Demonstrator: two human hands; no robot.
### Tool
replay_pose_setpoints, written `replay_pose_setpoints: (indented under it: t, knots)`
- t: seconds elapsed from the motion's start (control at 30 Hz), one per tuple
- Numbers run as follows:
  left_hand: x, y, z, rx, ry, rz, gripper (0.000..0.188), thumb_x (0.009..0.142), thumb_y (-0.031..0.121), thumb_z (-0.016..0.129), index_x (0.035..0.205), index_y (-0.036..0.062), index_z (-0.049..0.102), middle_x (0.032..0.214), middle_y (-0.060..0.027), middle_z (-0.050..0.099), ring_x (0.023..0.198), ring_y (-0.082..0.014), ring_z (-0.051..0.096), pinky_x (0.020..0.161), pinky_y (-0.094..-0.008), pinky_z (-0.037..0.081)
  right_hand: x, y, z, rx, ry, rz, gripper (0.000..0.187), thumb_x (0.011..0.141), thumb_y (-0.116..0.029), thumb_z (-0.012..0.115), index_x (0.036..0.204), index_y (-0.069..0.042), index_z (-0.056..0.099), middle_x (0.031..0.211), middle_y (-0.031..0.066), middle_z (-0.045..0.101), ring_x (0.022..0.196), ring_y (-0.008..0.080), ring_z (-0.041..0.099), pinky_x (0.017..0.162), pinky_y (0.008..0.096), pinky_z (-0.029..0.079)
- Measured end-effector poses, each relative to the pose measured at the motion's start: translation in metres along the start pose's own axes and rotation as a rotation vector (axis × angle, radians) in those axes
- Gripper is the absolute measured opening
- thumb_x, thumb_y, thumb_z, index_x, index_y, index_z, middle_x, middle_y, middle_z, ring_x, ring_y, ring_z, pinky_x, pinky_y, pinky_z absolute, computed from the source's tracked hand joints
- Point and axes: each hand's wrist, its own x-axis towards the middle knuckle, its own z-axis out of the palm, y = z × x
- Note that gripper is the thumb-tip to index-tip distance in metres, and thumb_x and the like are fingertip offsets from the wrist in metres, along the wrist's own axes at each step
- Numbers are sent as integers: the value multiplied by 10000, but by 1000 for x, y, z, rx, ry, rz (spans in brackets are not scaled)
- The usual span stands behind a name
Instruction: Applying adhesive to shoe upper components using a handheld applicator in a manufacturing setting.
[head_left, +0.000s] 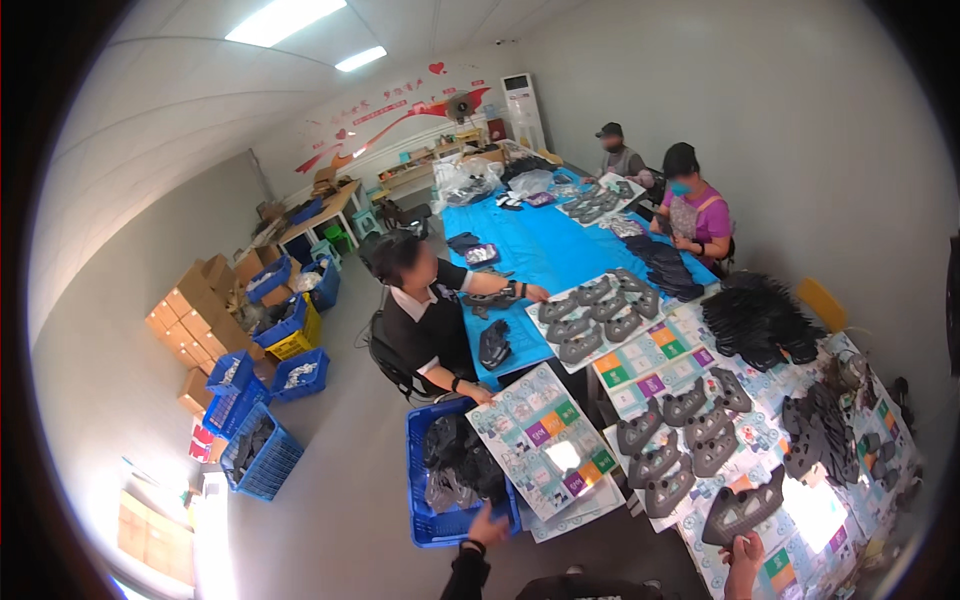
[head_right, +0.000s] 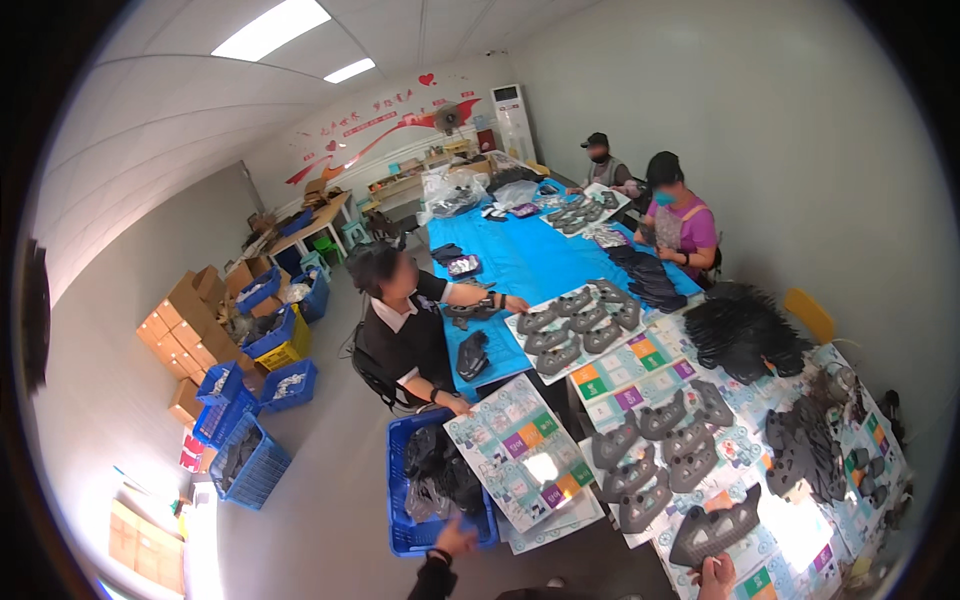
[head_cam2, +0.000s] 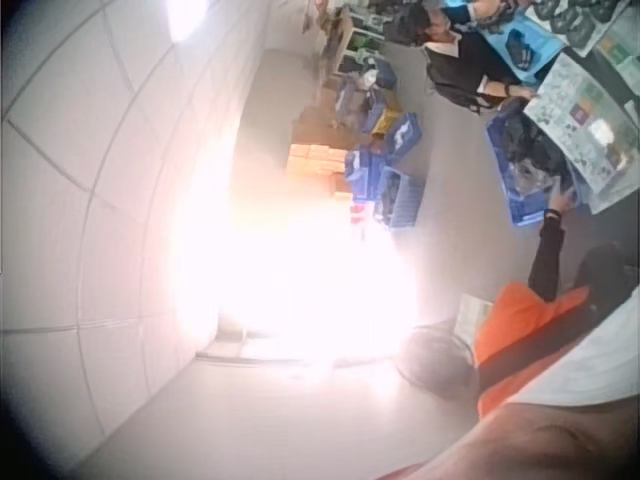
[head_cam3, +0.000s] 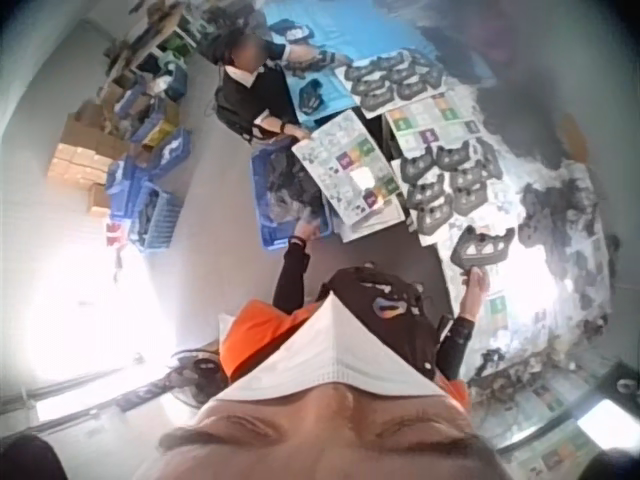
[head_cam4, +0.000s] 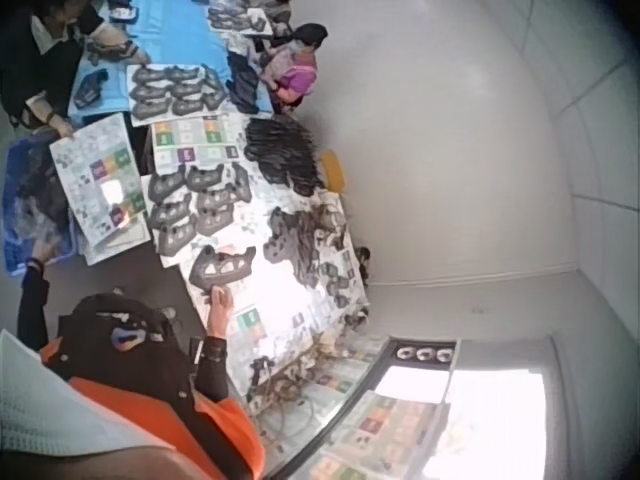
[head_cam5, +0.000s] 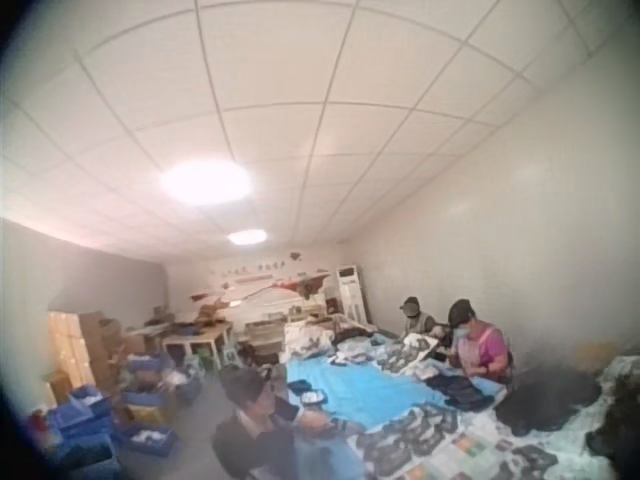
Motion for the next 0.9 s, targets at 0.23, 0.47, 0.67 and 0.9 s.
replay_pose_setpoints:
  t: [0.23, 0.47, 0.67, 0.9]
  knots:
    - [-11, 342, -102, -283, 284, 798, 581, 1004, 160, 598, 1521, 36, 362, 693, -16, 549, 595, -63, 520, 533, -234, 436, 23, 17, -7, 44, -102, -47, 250, 970, -108, 629, 1177, -27, 516, 824, 92, 656, 661, 181, 670, 518, 271, 451]
    - [-220, 417, -29, 394, -658, 1889, 467, 532, 461, 840, 568, 158, 487, 616, 20, 448, 579, -193, 511, 548, -338, 363, 2, -7, -19, -66, -22, -90, 108, 965, -95, 620, 1028, -7, 611, 822, 86, 686, 684, 163, 674, 534, 256, 457]
    - [-217, 402, -10, 314, -760, 1778, 430, 648, 431, 848, 609, 145, 530, 606, 22, 443, 582, -183, 535, 519, -316, 376, -3, 14, -38, 17, 96, -10, 109, 969, -102, 623, 1044, -24, 606, 817, 68, 663, 692, 168, 674, 544, 259, 455]
    - [-168, 356, -22, 178, -778, 1593, 451, 602, 441, 835, 564, 135, 506, 587, -3, 461, 552, -202, 500, 517, -324, 352, 36, 39, -44, -172, 164, 189, 229, 968, -141, 642, 1154, -14, 605, 777, 37, 609, 615, 121, 591, 511, 252, 407]
